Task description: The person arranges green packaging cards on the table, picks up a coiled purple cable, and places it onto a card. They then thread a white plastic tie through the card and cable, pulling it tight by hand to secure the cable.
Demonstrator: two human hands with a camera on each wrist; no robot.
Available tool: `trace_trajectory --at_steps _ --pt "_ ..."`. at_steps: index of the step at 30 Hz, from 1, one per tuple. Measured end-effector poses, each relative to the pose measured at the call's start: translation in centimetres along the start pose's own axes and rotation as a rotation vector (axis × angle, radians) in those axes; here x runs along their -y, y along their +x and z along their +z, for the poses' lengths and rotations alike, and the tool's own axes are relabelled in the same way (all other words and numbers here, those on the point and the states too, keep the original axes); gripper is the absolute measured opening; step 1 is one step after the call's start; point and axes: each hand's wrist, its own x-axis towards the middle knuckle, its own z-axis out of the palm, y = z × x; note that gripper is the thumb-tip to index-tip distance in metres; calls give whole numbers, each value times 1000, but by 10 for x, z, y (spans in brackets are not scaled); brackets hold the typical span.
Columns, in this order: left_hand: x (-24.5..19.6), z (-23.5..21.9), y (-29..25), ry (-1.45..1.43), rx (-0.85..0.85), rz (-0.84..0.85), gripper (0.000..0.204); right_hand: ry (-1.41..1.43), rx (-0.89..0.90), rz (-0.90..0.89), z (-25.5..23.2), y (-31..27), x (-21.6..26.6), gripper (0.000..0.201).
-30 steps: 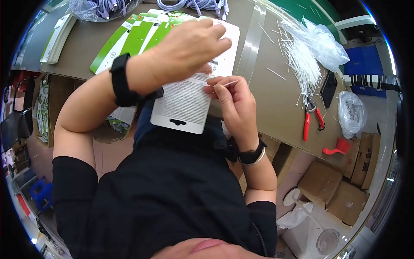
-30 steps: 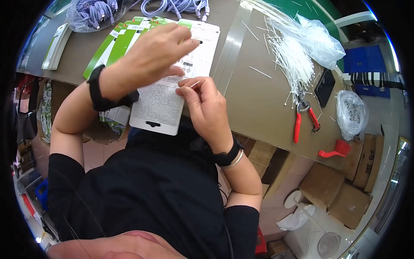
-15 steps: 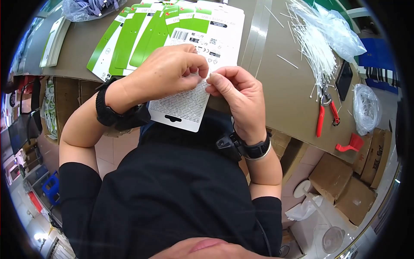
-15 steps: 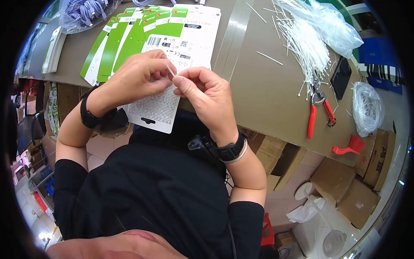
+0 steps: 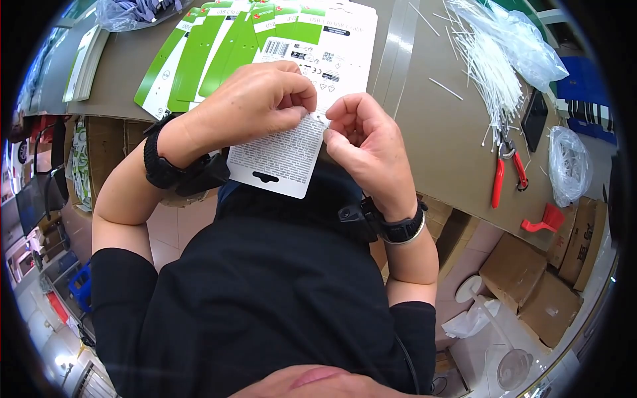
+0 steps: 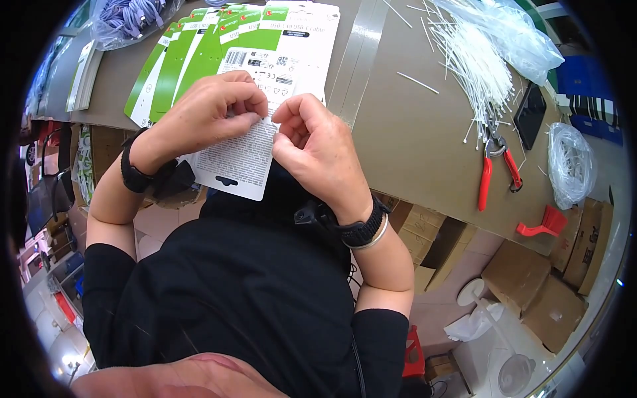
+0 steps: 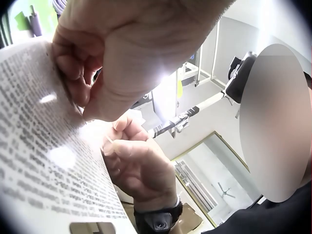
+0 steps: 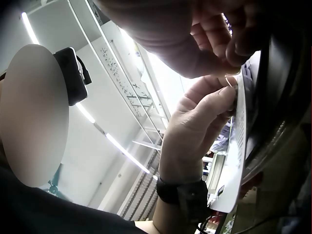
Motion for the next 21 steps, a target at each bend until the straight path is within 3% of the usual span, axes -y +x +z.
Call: trace_trajectory --at_steps 10,21 --pt "2 4 1 13 -32 -9 9 -222 -91 -88 5 2 -4 18" --pt "14 14 3 16 -80 69 6 -143 -86 -36 20 1 9 20"
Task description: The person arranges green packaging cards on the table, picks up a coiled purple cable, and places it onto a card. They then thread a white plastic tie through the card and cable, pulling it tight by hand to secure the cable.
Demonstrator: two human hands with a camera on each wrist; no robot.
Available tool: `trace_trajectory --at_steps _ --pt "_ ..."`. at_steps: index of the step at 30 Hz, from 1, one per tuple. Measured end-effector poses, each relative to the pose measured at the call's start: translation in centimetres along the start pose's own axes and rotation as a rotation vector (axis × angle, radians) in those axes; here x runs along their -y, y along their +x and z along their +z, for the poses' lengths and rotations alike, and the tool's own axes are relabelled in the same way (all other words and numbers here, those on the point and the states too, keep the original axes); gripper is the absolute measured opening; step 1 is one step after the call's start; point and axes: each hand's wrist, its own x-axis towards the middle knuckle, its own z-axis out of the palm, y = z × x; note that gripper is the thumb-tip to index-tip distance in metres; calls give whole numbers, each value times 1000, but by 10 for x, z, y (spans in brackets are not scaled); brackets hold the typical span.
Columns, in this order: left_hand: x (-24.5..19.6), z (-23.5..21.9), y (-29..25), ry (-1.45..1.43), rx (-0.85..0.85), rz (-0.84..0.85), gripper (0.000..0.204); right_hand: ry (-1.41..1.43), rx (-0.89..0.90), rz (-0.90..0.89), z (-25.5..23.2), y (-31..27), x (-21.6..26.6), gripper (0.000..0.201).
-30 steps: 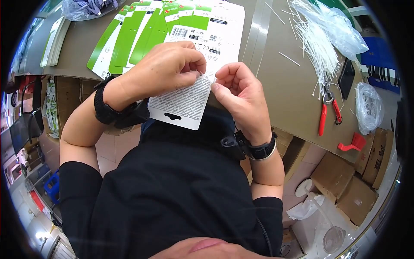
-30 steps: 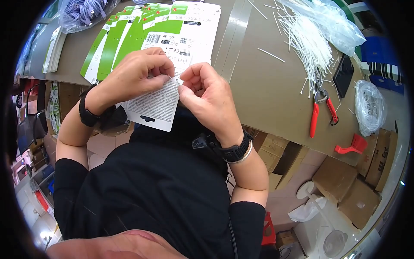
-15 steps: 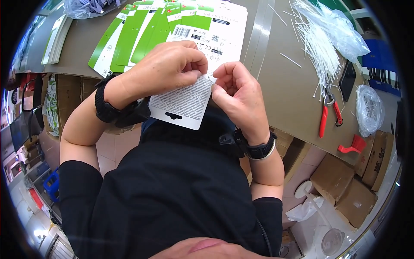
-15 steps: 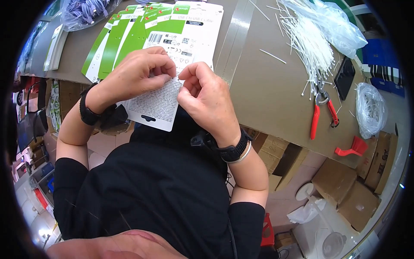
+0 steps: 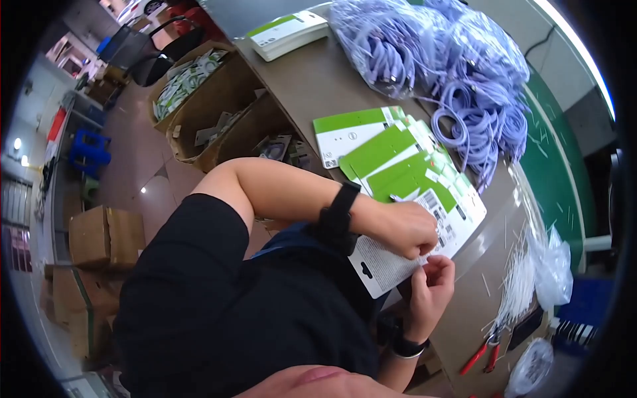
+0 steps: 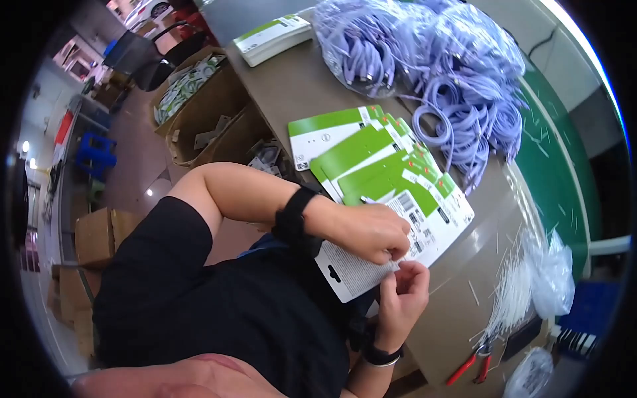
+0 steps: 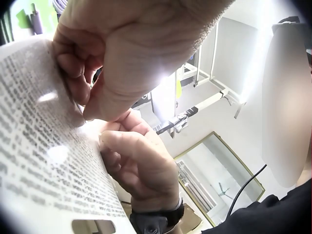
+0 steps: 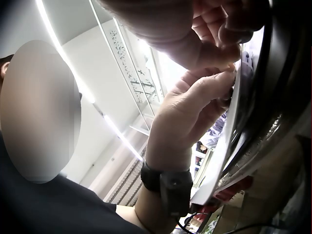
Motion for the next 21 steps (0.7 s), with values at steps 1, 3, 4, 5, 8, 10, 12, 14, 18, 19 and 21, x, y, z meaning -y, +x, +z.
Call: trace_trajectory --at_steps 1,3,4,5,8,10,12,14,18,19,21 --pt "0 1 0 -7 -6 13 6 3 -26 23 1 0 0 20" --pt "1 0 -1 -7 -26 26 5 -2 -23 -1 -2 -2 -2 20" --pt "0 -2 -2 -5 -23 29 7 0 -35 -15 -2 -1 -4 19" --pt "0 -3 -3 -8 -17 34 8 0 -49 -23 -2 1 -6 18" --pt "-2 -4 -3 -49 7 24 11 -66 -26 -49 4 7 -4 16" --pt "3 -1 -1 -55 48 9 18 -79 -30 -25 0 6 -6 15" --pt "4 -3 -4 -62 15 30 16 -32 -23 -18 -2 6 -8 15" --pt "1 -10 -6 -35 26 51 13 -10 6 -13 -10 7 -10 17" --pt "-4 -18 -7 -115 94 -6 12 -41 28 69 -16 2 -1 19" --pt "-5 -19 -6 -123 105 -1 12 -41 53 70 -15 2 0 19" --pt "-5 -21 -6 -98 125 -13 13 -38 67 69 -15 3 -1 19"
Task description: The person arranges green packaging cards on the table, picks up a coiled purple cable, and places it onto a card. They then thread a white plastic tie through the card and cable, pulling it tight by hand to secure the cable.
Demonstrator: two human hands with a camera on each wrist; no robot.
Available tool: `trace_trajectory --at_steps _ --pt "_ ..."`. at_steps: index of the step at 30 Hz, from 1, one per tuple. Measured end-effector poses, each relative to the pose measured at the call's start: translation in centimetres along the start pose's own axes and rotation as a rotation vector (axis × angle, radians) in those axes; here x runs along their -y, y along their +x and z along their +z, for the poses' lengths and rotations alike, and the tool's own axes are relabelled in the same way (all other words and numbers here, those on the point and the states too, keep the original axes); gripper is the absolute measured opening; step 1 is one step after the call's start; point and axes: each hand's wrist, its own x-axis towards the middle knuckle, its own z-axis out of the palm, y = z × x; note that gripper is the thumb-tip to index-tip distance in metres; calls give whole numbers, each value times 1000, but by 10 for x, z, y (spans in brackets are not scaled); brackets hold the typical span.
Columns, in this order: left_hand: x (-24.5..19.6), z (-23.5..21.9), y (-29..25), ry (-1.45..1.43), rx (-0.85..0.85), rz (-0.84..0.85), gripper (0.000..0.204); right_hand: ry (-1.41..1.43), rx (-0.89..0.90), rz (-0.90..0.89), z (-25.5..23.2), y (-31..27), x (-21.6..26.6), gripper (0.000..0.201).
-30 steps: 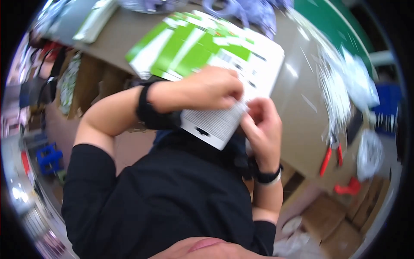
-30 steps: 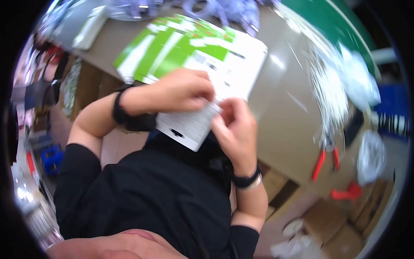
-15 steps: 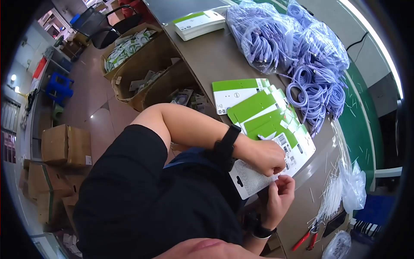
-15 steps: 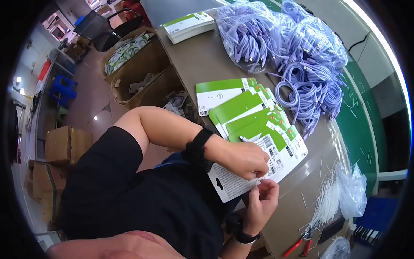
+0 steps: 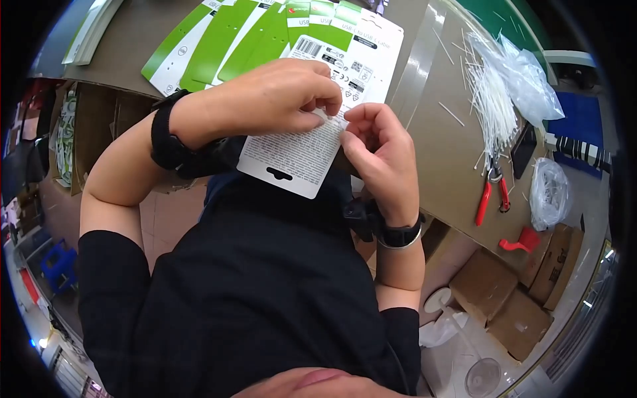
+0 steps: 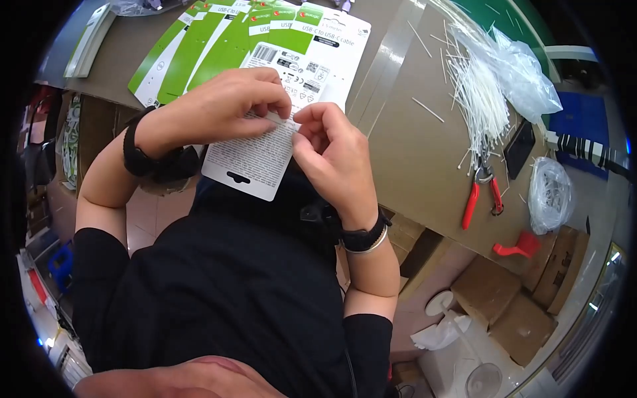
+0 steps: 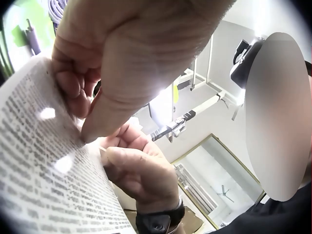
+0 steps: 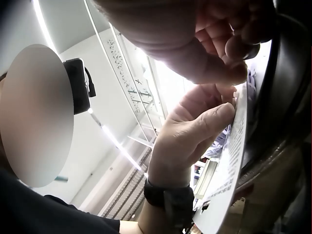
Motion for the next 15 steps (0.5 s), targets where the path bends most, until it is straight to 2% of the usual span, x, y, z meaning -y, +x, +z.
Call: trace_trajectory --at_steps 6,10,11,13,14,15 --pt "-5 0 2 22 6 -15 14 27 79 -19 -8 2 -5 20" --pt "-8 0 3 16 5 -72 11 -11 17 -45 0 2 -6 19" --pt "-5 3 5 53 -13 -8 11 -11 19 -47 -1 1 -7 19" --pt "3 7 4 159 -72 96 11 -195 -76 -116 0 -3 -4 18" --pt "8 11 4 250 -26 149 12 -265 -97 -188 7 2 0 18" --pt "13 14 7 360 19 178 13 -280 -139 -160 10 1 1 18"
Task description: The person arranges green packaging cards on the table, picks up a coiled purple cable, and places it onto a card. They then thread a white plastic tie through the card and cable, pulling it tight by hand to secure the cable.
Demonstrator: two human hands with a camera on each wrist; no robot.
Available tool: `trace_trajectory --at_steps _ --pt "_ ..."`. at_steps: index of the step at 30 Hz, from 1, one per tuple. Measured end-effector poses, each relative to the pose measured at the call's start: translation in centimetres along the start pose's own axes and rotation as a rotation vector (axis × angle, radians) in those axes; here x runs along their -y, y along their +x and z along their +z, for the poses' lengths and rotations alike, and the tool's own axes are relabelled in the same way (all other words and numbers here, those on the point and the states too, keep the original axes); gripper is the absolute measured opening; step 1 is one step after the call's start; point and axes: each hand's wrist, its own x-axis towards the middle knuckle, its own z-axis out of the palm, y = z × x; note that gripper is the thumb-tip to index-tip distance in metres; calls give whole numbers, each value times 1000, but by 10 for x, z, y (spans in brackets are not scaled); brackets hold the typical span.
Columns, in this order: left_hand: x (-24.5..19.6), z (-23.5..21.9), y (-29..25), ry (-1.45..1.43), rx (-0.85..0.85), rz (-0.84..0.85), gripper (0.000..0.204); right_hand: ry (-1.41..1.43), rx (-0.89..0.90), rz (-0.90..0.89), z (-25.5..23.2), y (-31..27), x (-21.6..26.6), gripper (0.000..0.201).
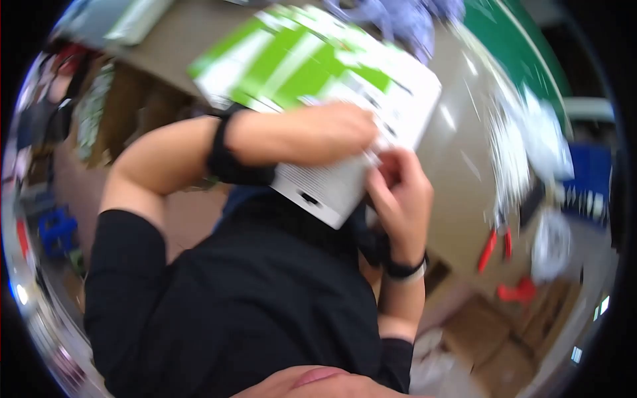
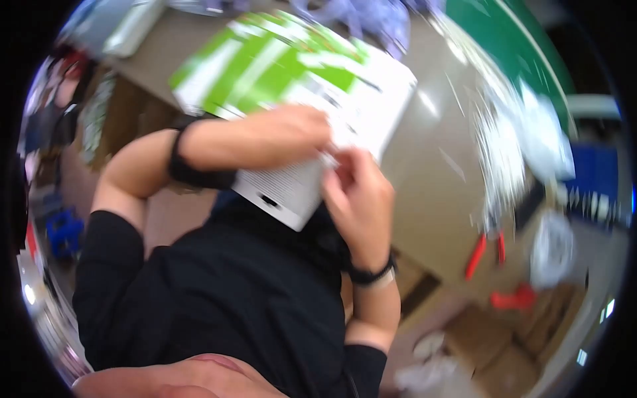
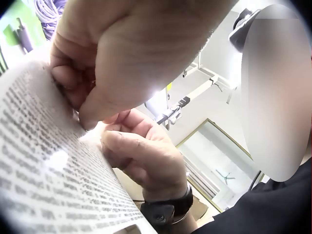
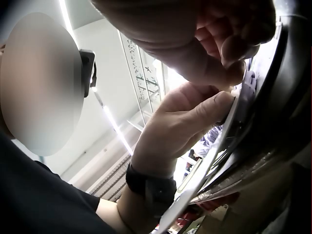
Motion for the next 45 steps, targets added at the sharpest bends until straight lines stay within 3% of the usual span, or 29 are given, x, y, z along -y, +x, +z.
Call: trace_trajectory --at_steps 3,6,8,12,16,18,20,22,25,27,36,39,41,43,45 --pt "10 11 1 -57 -136 242 12 -93 -76 -74 -2 1 -10 18" --pt "8 6 3 -101 -86 118 14 -52 -22 -206 4 11 -15 18" --pt "3 7 4 -91 -69 44 15 -115 -58 -148 5 7 -11 17" --pt "5 -1 2 -259 -68 -23 15 -145 -90 -218 8 7 -7 15" --pt "12 3 1 -390 -102 1 11 -233 -99 -310 13 11 -4 13" --pt "13 8 -9 -401 -220 127 14 -170 -113 -337 13 8 -11 13" --pt "14 12 -7 -298 -215 162 21 171 -176 -128 7 1 -23 4" --pt "8 8 -7 -289 -167 17 22 389 -375 -197 8 -3 -29 7" --pt "3 3 -5 -297 -149 6 26 481 -413 -172 11 0 -41 10" --pt "-5 7 -9 -160 -223 -22 30 593 -398 -250 15 2 -46 9" --pt "-32 23 -11 485 -264 34 30 415 -349 -294 19 -5 -52 12" --pt "-35 24 -11 490 -199 75 35 184 -386 -476 18 -8 -53 13" --pt "-33 22 -9 499 -172 97 37 295 -379 -396 17 -7 -49 13" --pt "-17 15 -1 163 -224 41 31 513 -354 -235 18 -4 -46 13" --pt "-17 5 4 -7 -246 14 28 527 -358 -247 20 -4 -45 13"
